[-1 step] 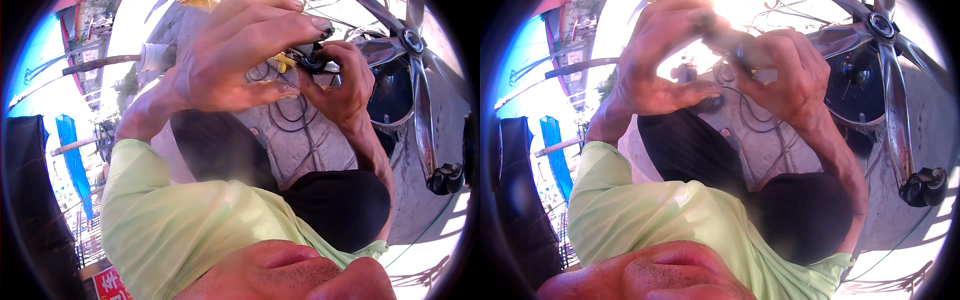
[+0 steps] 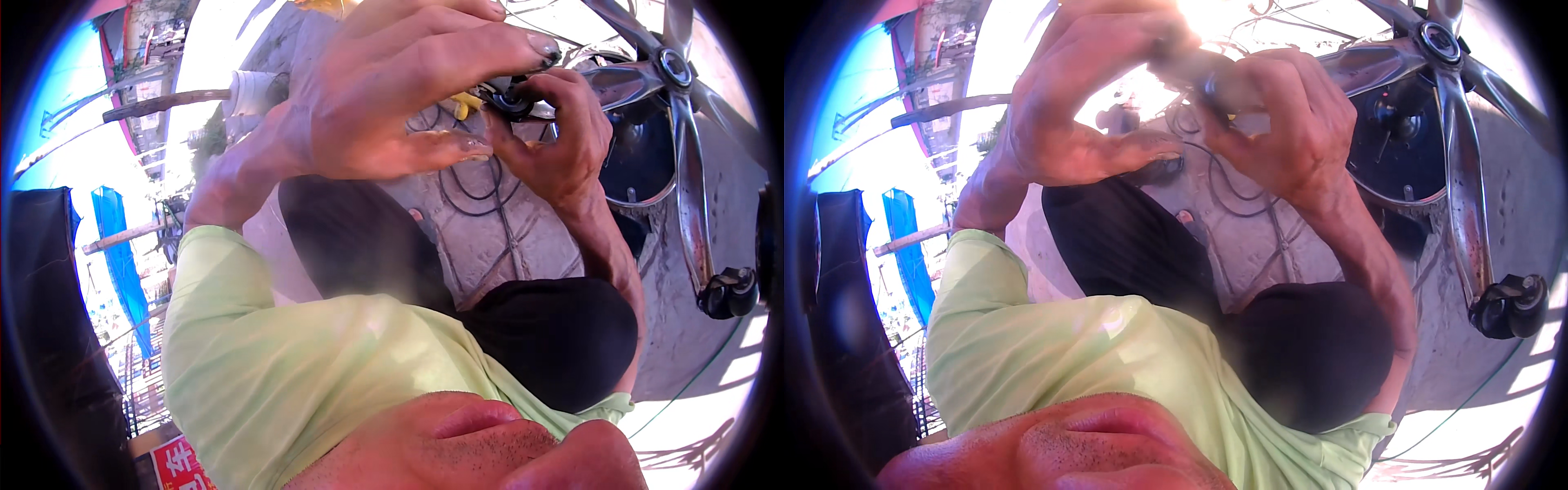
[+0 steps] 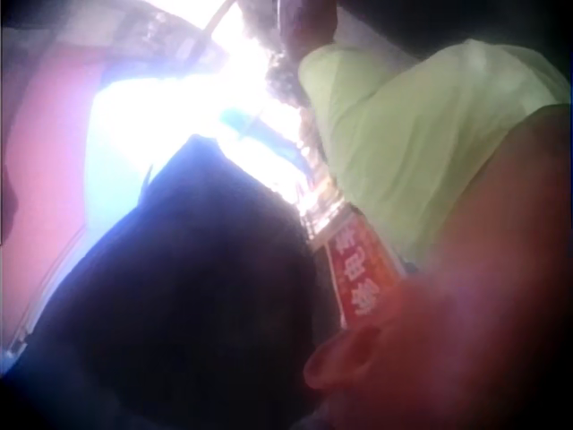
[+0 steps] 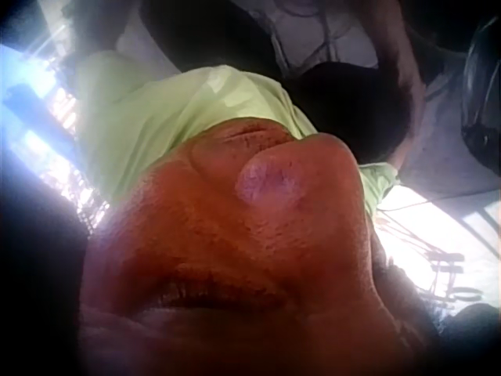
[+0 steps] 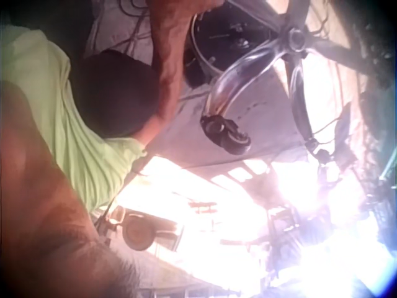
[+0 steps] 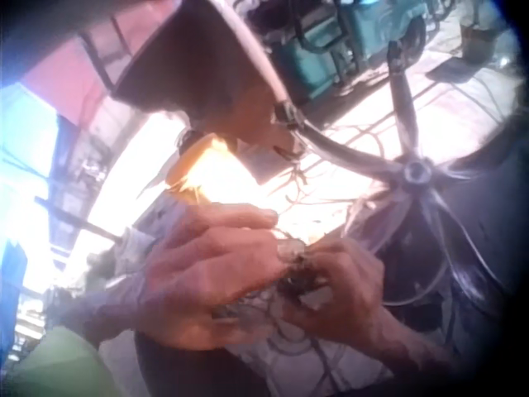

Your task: The person repairs an office chair wheel by hand, removing a damaged part and inserting a replacement component into the wheel assembly while sitting on the ground.

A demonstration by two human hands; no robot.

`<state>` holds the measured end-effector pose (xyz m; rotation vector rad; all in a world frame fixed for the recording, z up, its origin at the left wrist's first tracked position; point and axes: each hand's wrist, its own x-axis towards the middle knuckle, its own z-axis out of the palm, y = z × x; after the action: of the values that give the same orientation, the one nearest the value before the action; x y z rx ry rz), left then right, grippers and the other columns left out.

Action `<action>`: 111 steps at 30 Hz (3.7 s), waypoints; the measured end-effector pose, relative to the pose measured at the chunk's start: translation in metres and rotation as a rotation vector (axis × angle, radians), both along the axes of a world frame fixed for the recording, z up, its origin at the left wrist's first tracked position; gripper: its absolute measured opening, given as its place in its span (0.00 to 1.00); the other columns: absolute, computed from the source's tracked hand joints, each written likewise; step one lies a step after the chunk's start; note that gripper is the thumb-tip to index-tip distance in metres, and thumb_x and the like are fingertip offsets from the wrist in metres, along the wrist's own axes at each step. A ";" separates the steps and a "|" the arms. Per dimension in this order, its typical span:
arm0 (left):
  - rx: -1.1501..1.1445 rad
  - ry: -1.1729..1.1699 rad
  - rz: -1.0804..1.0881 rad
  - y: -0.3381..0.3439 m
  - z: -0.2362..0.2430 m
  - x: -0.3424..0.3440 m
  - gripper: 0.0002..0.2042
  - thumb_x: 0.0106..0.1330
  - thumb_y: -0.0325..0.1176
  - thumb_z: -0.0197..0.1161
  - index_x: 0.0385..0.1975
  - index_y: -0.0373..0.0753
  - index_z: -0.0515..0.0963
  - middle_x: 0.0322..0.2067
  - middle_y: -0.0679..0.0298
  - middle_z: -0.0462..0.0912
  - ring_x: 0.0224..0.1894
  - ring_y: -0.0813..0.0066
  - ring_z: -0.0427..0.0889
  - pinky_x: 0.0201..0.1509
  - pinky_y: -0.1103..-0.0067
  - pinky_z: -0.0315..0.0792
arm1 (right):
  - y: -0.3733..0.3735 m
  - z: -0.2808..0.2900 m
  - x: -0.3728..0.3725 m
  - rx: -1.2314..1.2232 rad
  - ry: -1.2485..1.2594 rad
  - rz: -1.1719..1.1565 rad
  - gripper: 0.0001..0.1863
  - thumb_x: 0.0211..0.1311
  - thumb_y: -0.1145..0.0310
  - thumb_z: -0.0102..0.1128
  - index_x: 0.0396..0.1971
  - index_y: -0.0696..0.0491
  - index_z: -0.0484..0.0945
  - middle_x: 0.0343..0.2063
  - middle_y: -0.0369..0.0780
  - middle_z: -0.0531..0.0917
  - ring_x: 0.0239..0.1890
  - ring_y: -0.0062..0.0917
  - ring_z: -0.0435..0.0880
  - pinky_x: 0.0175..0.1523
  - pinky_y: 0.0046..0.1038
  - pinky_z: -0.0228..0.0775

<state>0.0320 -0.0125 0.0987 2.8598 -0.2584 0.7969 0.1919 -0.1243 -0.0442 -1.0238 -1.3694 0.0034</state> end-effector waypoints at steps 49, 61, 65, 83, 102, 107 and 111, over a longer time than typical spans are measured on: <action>-1.483 0.055 0.206 -0.017 -0.053 -0.025 0.36 0.64 0.23 0.68 0.72 0.35 0.61 0.59 0.52 0.77 0.59 0.62 0.80 0.62 0.69 0.77 | 0.002 0.021 0.011 -0.103 -0.107 0.051 0.21 0.40 0.70 0.82 0.36 0.50 0.81 0.30 0.35 0.83 0.32 0.31 0.85 0.34 0.30 0.78; -1.342 0.175 0.314 -0.025 -0.059 -0.027 0.41 0.64 0.21 0.70 0.76 0.35 0.53 0.69 0.53 0.65 0.69 0.62 0.72 0.72 0.67 0.70 | 0.005 0.019 0.005 -0.073 -0.044 0.091 0.25 0.36 0.78 0.76 0.41 0.53 0.82 0.37 0.40 0.84 0.36 0.34 0.86 0.38 0.31 0.80; -1.321 0.227 0.275 -0.019 -0.058 -0.027 0.41 0.64 0.20 0.69 0.76 0.35 0.53 0.69 0.52 0.66 0.68 0.61 0.72 0.72 0.65 0.70 | 0.005 0.017 0.006 -0.094 -0.077 0.088 0.25 0.35 0.77 0.77 0.41 0.52 0.83 0.37 0.39 0.84 0.36 0.33 0.85 0.38 0.30 0.80; -1.148 0.326 0.356 -0.018 -0.042 -0.021 0.36 0.64 0.23 0.70 0.72 0.34 0.61 0.64 0.50 0.72 0.67 0.60 0.74 0.71 0.66 0.71 | 0.007 -0.007 0.014 0.040 -0.229 0.056 0.25 0.45 0.72 0.80 0.46 0.58 0.82 0.46 0.49 0.85 0.44 0.38 0.88 0.44 0.33 0.83; -1.337 0.096 0.323 -0.026 -0.072 -0.051 0.23 0.63 0.17 0.69 0.60 0.35 0.77 0.56 0.59 0.79 0.54 0.68 0.84 0.55 0.74 0.81 | -0.004 0.010 0.018 -0.041 -0.283 0.042 0.24 0.47 0.71 0.81 0.46 0.55 0.84 0.43 0.43 0.85 0.41 0.35 0.87 0.42 0.31 0.83; -0.514 0.183 0.181 0.006 -0.081 -0.057 0.27 0.59 0.25 0.76 0.61 0.42 0.79 0.59 0.58 0.76 0.57 0.62 0.82 0.56 0.69 0.80 | -0.004 0.011 0.021 -0.049 -0.308 0.053 0.24 0.49 0.71 0.81 0.47 0.56 0.83 0.43 0.44 0.85 0.42 0.35 0.87 0.43 0.31 0.83; -0.313 0.214 0.214 0.007 -0.077 -0.055 0.30 0.55 0.32 0.78 0.61 0.46 0.79 0.60 0.59 0.77 0.59 0.58 0.79 0.60 0.67 0.77 | -0.004 0.010 0.023 -0.036 -0.319 0.052 0.24 0.50 0.70 0.81 0.47 0.56 0.83 0.44 0.44 0.84 0.42 0.36 0.87 0.43 0.31 0.83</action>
<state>-0.0232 -0.0052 0.0218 2.6690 0.1871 0.5032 0.2150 -0.1279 -0.0338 -1.0495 -1.6903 -0.1011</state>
